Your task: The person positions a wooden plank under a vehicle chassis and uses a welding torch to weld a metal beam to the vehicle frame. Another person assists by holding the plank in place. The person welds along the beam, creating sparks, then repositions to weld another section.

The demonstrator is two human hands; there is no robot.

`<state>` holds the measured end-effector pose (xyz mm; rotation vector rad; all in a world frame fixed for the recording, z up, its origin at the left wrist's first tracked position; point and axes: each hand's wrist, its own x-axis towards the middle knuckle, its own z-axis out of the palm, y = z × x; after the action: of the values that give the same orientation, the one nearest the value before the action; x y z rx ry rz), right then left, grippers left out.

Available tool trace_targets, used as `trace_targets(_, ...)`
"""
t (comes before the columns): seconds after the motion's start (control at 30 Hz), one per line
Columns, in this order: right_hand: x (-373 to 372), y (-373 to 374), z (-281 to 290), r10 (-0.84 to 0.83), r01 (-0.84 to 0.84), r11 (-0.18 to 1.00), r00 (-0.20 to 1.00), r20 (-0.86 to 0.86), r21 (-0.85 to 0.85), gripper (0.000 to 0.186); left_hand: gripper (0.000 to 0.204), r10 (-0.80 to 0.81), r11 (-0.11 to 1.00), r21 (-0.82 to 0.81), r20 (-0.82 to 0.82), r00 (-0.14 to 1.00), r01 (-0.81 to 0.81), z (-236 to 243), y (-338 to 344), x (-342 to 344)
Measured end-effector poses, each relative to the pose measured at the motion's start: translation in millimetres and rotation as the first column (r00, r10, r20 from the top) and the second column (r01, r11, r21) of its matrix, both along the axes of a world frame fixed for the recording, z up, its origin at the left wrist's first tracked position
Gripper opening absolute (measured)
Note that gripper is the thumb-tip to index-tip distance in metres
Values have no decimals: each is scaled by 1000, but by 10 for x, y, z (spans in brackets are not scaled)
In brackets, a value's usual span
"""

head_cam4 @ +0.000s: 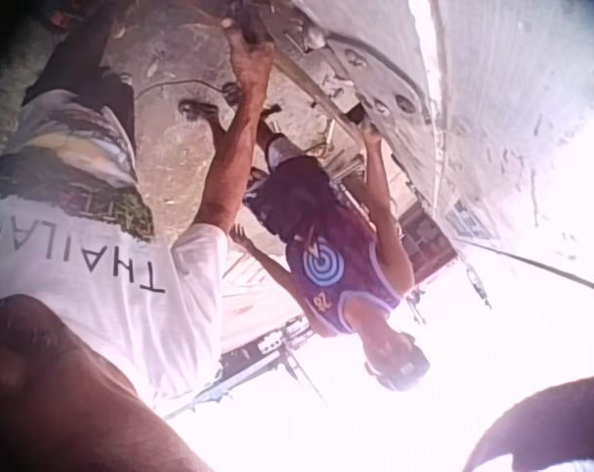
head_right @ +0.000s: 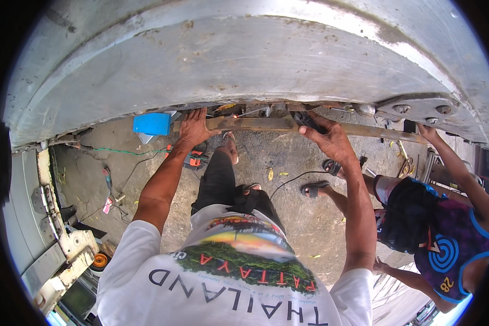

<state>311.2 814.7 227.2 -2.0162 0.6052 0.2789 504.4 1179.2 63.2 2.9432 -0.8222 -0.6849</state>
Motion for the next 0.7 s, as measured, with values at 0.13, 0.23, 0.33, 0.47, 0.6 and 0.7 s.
trace_targets(0.13, 22, 27, 39, 6, -6, 1000, 1000, -19, -2, 88, 127, 4, 1000, 7, 0, 1000, -4, 18, 7, -9)
trace_targets(0.23, 40, 53, 80, 13, -13, 1000, 999, -36, -12, 88, 128, -1, 1000, 9, 8, 1000, 1, -13, 27, 0)
trace_targets(0.33, 23, 16, 31, 26, -26, 999, 1000, -13, -23, 88, 122, -11, 1000, 12, 42, 999, 10, -40, 24, -14)
trace_targets(0.47, 36, -4, -9, 39, -39, 998, 999, -1, -47, 89, 122, -7, 1000, -10, 12, 1000, 7, -28, 18, -7)
trace_targets(0.6, 54, 0, 26, 42, -44, 998, 998, -44, -53, 90, 121, -12, 1000, -18, 26, 1000, 12, -2, 19, -9)
trace_targets(0.7, 73, 12, 51, 44, -46, 998, 997, -58, -35, 87, 111, -4, 996, -83, 109, 994, 14, -80, 82, -45)
